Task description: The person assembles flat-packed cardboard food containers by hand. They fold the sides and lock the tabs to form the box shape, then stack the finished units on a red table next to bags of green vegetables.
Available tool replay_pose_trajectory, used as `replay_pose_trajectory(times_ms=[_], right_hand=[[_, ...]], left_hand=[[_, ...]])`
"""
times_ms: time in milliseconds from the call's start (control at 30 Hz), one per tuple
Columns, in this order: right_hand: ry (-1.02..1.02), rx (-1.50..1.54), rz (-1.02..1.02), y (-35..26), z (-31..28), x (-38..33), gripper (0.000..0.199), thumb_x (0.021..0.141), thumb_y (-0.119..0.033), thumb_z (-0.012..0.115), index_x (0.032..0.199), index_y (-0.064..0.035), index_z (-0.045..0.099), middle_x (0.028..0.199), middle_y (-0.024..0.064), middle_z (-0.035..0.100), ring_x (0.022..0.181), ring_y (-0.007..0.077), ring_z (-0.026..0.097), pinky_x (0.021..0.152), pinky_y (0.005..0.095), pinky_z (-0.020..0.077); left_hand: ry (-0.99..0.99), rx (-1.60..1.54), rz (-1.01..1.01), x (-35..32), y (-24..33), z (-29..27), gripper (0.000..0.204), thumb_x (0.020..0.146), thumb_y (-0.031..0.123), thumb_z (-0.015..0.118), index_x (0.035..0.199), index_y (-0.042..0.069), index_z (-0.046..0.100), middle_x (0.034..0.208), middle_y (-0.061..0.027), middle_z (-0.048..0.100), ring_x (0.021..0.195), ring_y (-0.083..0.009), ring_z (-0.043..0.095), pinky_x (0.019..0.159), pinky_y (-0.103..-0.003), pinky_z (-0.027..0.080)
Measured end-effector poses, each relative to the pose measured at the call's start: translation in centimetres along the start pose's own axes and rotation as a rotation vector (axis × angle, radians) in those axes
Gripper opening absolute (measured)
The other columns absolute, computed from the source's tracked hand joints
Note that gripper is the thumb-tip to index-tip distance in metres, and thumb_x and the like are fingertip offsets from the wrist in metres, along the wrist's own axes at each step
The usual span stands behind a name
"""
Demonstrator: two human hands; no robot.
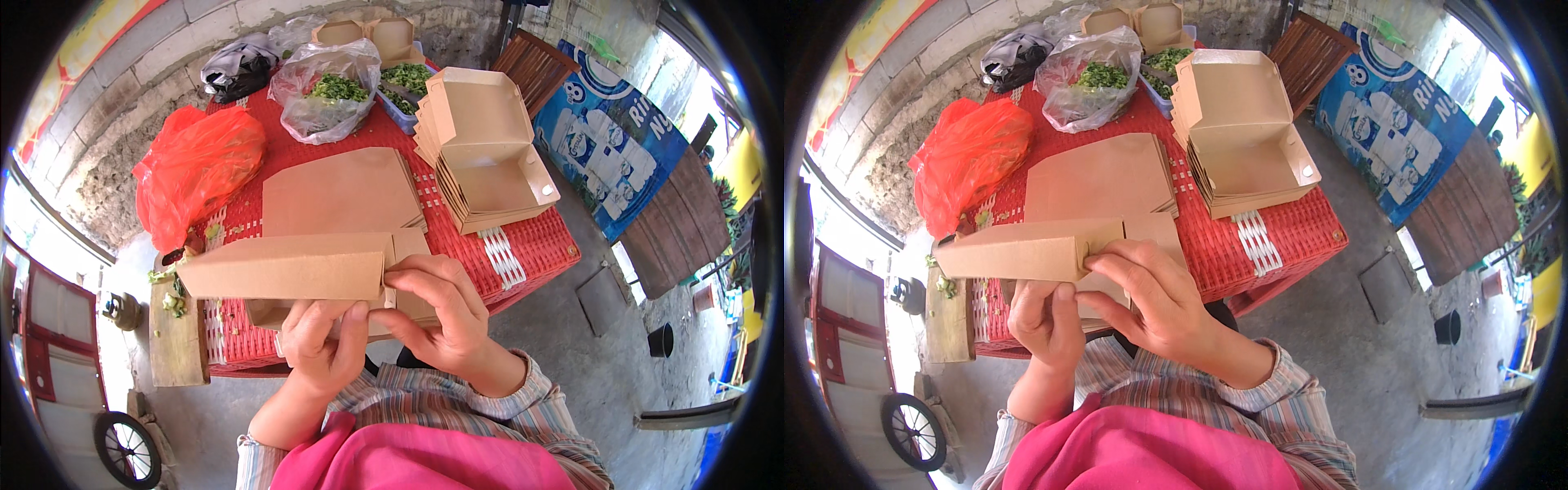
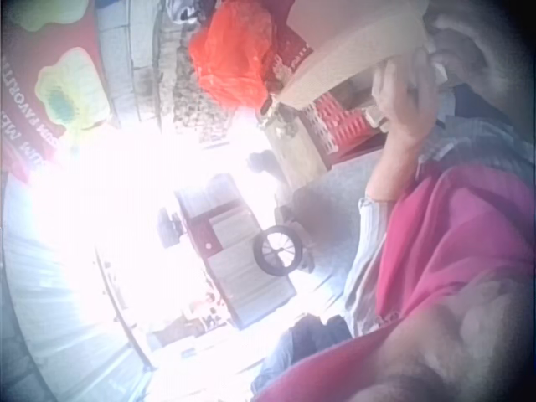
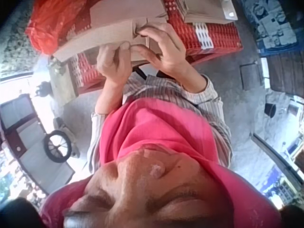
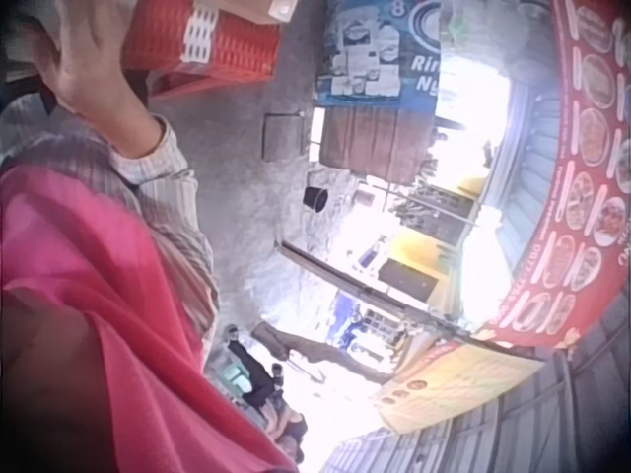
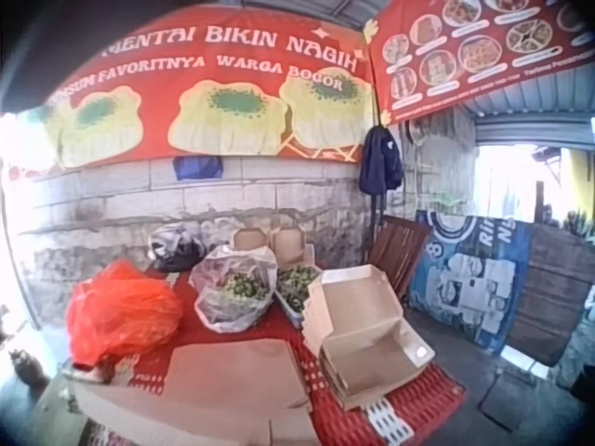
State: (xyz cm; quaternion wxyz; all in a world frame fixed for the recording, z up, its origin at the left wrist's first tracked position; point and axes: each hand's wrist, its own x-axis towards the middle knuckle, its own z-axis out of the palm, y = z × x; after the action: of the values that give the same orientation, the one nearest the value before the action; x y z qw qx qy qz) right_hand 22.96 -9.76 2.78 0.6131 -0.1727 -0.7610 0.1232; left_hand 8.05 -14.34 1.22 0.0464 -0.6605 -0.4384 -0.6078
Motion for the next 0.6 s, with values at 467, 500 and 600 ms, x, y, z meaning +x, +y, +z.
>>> replay_pose_trajectory(times_ms=[467,500,600], right_hand=[[0.141,-0.095,0.024,2.5,-2.2,0.0,0.026,0.077,0.007,0.072,0.1,0.0041,0.061,0.095,0.0161,0.064,0.083,0.0264,0.064,0.071,0.032,0.0512],[0.137,-0.163,-0.015,2.8,-2.5,0.0,0.022,0.08,0.003,0.07,0.098,0.0033,0.058,0.101,0.0177,0.065,0.086,0.0272,0.064,0.072,0.0317,0.051],[0.245,-0.207,-0.071,3.4,-2.8,0.2,0.016,0.085,0.001,0.066,0.096,0.0028,0.054,0.112,0.0216,0.063,0.089,0.029,0.064,0.075,0.0327,0.0525]], left_hand=[[0.04,0.27,0.468,-2.0,-0.7,-6.3,0.037,0.079,0.007,0.062,0.115,-0.003,0.063,0.109,-0.0172,0.064,0.101,-0.0323,0.062,0.083,-0.038,0.052],[0.136,0.35,0.465,-1.8,-0.7,-6.1,0.041,0.079,0.009,0.065,0.118,-0.003,0.061,0.114,-0.017,0.063,0.104,-0.0318,0.062,0.085,-0.038,0.052],[0.293,0.475,0.219,-0.4,-0.6,-5.3,0.055,0.082,0.016,0.068,0.13,-0.003,0.05,0.124,-0.0172,0.059,0.112,-0.0308,0.059,0.093,-0.039,0.048]])
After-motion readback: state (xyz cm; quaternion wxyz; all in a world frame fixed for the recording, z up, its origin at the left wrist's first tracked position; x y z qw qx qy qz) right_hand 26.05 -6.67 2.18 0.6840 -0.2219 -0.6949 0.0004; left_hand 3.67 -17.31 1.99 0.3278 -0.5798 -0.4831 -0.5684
